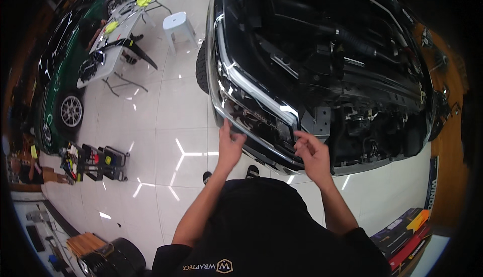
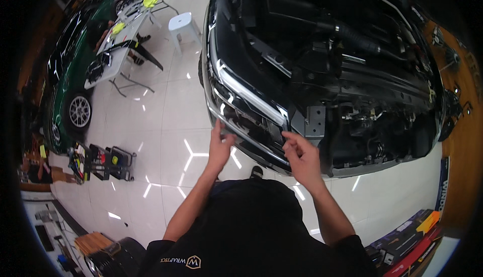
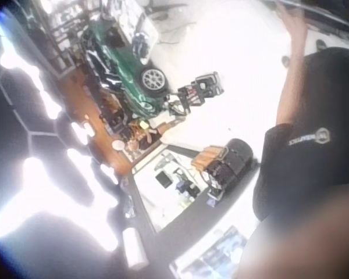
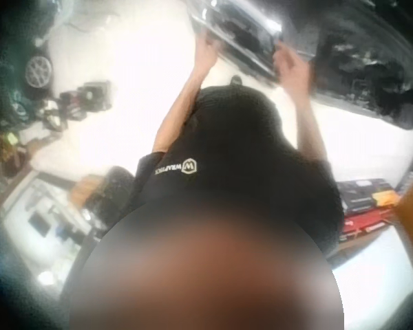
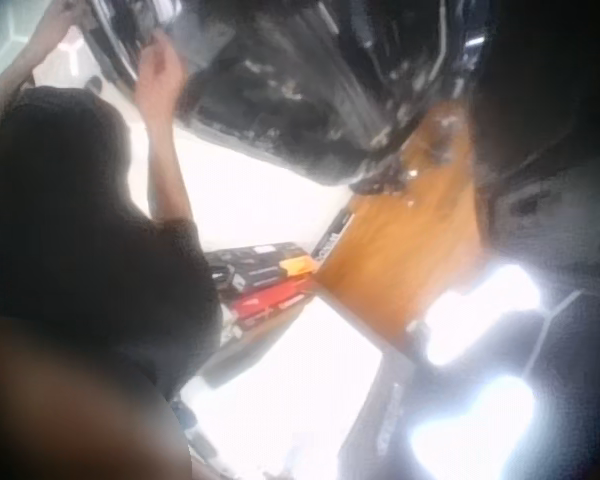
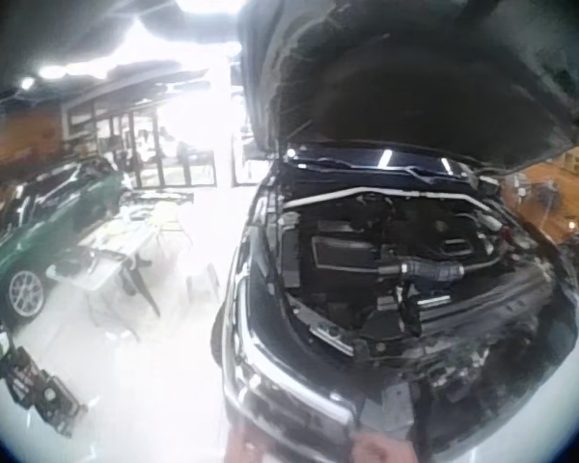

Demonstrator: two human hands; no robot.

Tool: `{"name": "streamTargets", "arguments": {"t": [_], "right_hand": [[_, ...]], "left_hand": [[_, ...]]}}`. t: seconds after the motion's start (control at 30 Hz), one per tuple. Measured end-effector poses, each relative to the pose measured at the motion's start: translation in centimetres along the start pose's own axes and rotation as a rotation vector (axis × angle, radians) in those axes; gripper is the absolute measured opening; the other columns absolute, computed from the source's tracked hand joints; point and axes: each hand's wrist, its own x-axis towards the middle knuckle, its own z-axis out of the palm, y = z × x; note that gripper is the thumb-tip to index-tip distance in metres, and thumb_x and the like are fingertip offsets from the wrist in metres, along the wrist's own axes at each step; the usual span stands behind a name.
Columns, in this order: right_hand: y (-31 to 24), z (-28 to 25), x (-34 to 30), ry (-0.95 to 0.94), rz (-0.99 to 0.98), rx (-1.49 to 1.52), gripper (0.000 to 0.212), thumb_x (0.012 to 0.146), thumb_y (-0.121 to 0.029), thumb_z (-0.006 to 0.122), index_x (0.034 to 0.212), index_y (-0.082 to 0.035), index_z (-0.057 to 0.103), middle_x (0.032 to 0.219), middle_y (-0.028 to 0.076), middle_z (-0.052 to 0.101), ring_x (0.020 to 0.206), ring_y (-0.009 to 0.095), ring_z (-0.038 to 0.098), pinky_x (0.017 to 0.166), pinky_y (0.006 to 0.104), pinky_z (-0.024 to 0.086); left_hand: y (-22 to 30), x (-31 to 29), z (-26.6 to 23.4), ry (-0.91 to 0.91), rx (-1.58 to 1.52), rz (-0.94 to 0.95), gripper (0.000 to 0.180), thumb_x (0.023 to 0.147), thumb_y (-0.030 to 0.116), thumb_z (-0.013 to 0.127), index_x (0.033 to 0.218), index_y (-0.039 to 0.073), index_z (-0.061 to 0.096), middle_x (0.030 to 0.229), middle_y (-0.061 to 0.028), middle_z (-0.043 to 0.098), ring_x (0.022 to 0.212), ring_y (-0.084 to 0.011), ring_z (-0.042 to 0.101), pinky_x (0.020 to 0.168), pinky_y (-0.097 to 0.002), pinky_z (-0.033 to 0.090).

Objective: The person sits on the floor and uses a heat gun on a black plastic car part. He then stands, carries the part to a car, and fits it into the front bumper area, pressing and adjusting it by hand.

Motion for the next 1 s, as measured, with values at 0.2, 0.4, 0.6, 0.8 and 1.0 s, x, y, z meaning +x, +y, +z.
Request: {"name": "streamTargets", "arguments": {"t": [0.2, 0.4, 0.6, 0.8, 1.0], "right_hand": [[-3.3, 1.2, 4.1, -0.007, -0.186, 0.026, 0.026, 0.100, -0.002, 0.063, 0.125, 0.001, 0.070, 0.092, 0.003, 0.066, 0.078, 0.007, 0.060, 0.072, 0.0233, 0.050], [-6.8, 4.7, 8.2, 0.071, -0.301, -0.200, 0.023, 0.098, -0.004, 0.064, 0.119, 0.003, 0.071, 0.091, 0.007, 0.065, 0.082, 0.013, 0.061, 0.075, 0.0272, 0.050], [-14.5, 8.7, 13.9, -0.175, -0.798, -0.601, 0.050, 0.091, -0.001, 0.058, 0.140, 0.004, 0.058, 0.126, 0.023, 0.063, 0.116, 0.039, 0.061, 0.106, 0.0448, 0.046], [-16.2, 13.9, 22.4, -0.226, -1.016, -0.985, 0.062, 0.090, -0.004, 0.063, 0.150, 0.000, 0.048, 0.147, 0.025, 0.053, 0.145, 0.044, 0.042, 0.121, 0.0489, 0.032], [-16.0, 17.2, 25.2, -0.399, -0.625, -1.319, 0.064, 0.093, -0.022, 0.071, 0.148, 0.001, 0.049, 0.146, 0.024, 0.053, 0.149, 0.046, 0.035, 0.124, 0.0610, 0.023]], "left_hand": [[0.7, 2.0, 0.4, 0.030, 0.065, 0.023, 0.092, 0.087, 0.009, 0.075, 0.163, -0.007, 0.024, 0.139, -0.0191, 0.041, 0.098, -0.0212, 0.063, 0.092, -0.0321, 0.053], [-1.5, 2.5, 1.3, 0.007, -0.234, -0.017, 0.089, 0.083, 0.012, 0.079, 0.158, -0.005, 0.033, 0.143, -0.0236, 0.043, 0.111, -0.0296, 0.062, 0.098, -0.0401, 0.053], [-2.1, 3.0, 0.9, 0.021, 0.044, 0.028, 0.093, 0.090, 0.025, 0.070, 0.163, -0.004, 0.022, 0.134, -0.0230, 0.041, 0.098, -0.0281, 0.063, 0.090, -0.0385, 0.055], [-1.8, 5.2, -1.2, -0.109, 0.056, -0.046, 0.081, 0.085, 0.028, 0.070, 0.153, -0.006, 0.044, 0.114, -0.0238, 0.062, 0.106, -0.0352, 0.063, 0.092, -0.0425, 0.051], [-0.7, 7.2, -3.5, -0.414, -0.158, -0.149, 0.062, 0.084, 0.033, 0.071, 0.128, -0.009, 0.062, 0.078, -0.0119, 0.066, 0.070, -0.0252, 0.064, 0.066, -0.0395, 0.052]]}}
